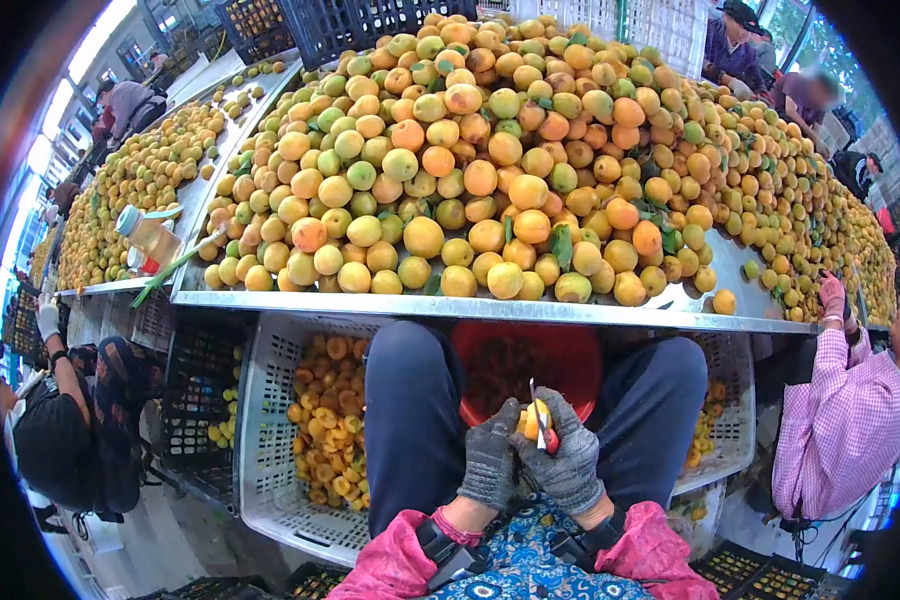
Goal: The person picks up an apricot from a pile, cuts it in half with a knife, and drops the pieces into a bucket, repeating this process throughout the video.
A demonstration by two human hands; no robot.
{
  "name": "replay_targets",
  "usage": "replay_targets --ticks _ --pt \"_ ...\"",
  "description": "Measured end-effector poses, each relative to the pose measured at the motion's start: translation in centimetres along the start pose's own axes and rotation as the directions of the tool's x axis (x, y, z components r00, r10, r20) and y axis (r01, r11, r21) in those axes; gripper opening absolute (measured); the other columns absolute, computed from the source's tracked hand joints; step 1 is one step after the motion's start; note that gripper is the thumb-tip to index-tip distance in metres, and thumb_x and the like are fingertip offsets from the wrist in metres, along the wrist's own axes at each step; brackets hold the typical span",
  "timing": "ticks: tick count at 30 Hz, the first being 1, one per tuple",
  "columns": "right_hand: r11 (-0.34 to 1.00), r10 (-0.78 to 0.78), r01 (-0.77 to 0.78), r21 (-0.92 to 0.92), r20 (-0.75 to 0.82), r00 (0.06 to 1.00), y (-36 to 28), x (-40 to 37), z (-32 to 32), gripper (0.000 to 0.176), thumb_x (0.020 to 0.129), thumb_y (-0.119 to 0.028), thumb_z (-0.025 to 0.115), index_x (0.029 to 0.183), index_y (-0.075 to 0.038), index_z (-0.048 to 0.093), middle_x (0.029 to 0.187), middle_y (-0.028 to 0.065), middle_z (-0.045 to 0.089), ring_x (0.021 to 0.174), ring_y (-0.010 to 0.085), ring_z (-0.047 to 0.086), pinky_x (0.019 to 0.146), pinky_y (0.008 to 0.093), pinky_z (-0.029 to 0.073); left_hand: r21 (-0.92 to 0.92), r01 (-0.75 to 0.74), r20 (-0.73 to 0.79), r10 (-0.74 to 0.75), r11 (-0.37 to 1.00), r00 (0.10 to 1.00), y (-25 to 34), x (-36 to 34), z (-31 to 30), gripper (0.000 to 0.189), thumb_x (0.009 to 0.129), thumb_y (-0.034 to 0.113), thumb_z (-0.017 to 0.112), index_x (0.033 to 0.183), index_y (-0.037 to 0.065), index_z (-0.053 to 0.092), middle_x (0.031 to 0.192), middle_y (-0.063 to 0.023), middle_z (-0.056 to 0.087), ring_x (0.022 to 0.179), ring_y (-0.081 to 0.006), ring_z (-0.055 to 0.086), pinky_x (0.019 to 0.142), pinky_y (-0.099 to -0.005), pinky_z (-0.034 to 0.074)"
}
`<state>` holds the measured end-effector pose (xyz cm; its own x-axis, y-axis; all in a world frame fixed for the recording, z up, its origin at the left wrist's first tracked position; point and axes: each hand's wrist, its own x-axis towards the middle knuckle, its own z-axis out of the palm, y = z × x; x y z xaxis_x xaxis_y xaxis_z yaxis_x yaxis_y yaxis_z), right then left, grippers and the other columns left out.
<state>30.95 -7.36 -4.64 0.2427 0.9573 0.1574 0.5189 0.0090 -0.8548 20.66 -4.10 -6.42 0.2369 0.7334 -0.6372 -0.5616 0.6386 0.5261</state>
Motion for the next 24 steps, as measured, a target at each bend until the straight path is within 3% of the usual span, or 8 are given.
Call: replay_targets --ticks 5,7,13,17,19,20,22,24 --pt "0.962 -0.075 0.042 0.270 0.114 0.991 1.6 0.1 -1.3 0.055 0.077 -0.027 0.077 0.122 -0.002 0.055 0.104 0.0130 0.066 0.087 0.0203 0.067 0.075 0.0316 0.054 -0.144 0.262 0.086 -0.251 0.954 0.964 -0.4 2.2 -1.4 0.032 0.094 0.036 0.055 0.096 0.006 0.063 0.092 -0.0065 0.065 0.079 -0.0166 0.064 0.071 -0.0316 0.054" --pt "0.724 0.331 -0.483 0.492 0.366 0.870 2.5 0.3 -3.2 0.056 0.082 -0.036 0.071 0.122 0.000 0.055 0.102 0.0091 0.067 0.088 0.0136 0.065 0.077 0.0270 0.052 0.149 0.253 -0.125 -0.236 0.956 0.964 0.1 1.8 -0.8 0.034 0.095 0.038 0.053 0.097 0.005 0.064 0.090 -0.0072 0.066 0.078 -0.0171 0.064 0.071 -0.0309 0.054" --pt "0.434 0.267 -0.418 0.798 0.329 0.906 2.3 0.6 -3.9 0.071 0.079 -0.051 0.068 0.119 0.006 0.055 0.093 0.0106 0.065 0.080 0.0141 0.063 0.070 0.0234 0.051 0.300 -0.199 0.179 0.150 0.933 0.972 4.9 -0.9 0.4 0.036 0.096 0.034 0.051 0.104 0.001 0.065 0.085 -0.0066 0.066 0.072 -0.0121 0.062 0.063 -0.0273 0.052" --pt "0.307 0.321 -0.516 0.800 0.424 0.847 2.6 1.0 -4.6 0.069 0.083 -0.052 0.062 0.118 0.007 0.054 0.087 0.0117 0.065 0.077 0.0165 0.064 0.071 0.0249 0.052 0.404 -0.564 0.163 0.550 0.721 0.819 10.3 -3.7 -3.4 0.027 0.094 0.024 0.056 0.107 0.002 0.065 0.094 -0.0080 0.066 0.084 -0.0156 0.063 0.076 -0.0273 0.051" --pt "0.193 0.283 -0.604 0.774 0.545 0.789 2.5 1.1 -4.8 0.064 0.086 -0.049 0.059 0.118 0.007 0.054 0.089 0.0120 0.066 0.078 0.0169 0.065 0.072 0.0266 0.053 0.881 -0.435 0.180 0.716 0.188 0.675 14.6 -6.5 -3.7 0.025 0.091 0.018 0.058 0.109 0.001 0.064 0.101 -0.0095 0.065 0.096 -0.0189 0.061 0.087 -0.0301 0.048" --pt "0.191 0.357 -0.579 0.793 0.493 0.793 1.8 1.1 -4.1 0.072 0.081 -0.051 0.065 0.120 0.008 0.051 0.087 0.0114 0.064 0.071 0.0173 0.063 0.066 0.0261 0.053 0.882 -0.433 0.179 0.717 0.186 0.673 15.6 -6.8 -4.5 0.025 0.091 0.018 0.058 0.109 0.001 0.064 0.101 -0.0095 0.065 0.096 -0.0189 0.061 0.087 -0.0301 0.048" --pt "0.238 0.336 -0.587 0.774 0.502 0.797 2.4 1.2 -3.9 0.071 0.081 -0.049 0.065 0.121 0.009 0.051 0.091 0.0126 0.064 0.074 0.0188 0.064 0.070 0.0277 0.054 0.922 -0.224 0.377 0.861 -0.315 0.341 16.9 -7.5 -5.1 0.025 0.089 0.013 0.059 0.111 0.001 0.062 0.107 -0.0104 0.063 0.103 -0.0213 0.058 0.093 -0.0323 0.043" --pt "0.291 0.316 -0.589 0.753 0.506 0.803 3.1 1.2 -3.8 0.070 0.082 -0.047 0.066 0.121 0.009 0.050 0.094 0.0138 0.064 0.078 0.0203 0.065 0.074 0.0292 0.055 0.935 -0.332 0.278 0.845 -0.127 0.458 16.2 -8.4 -3.4 0.024 0.090 0.013 0.058 0.110 0.001 0.063 0.106 -0.0091 0.064 0.101 -0.0192 0.058 0.092 -0.0310 0.043"
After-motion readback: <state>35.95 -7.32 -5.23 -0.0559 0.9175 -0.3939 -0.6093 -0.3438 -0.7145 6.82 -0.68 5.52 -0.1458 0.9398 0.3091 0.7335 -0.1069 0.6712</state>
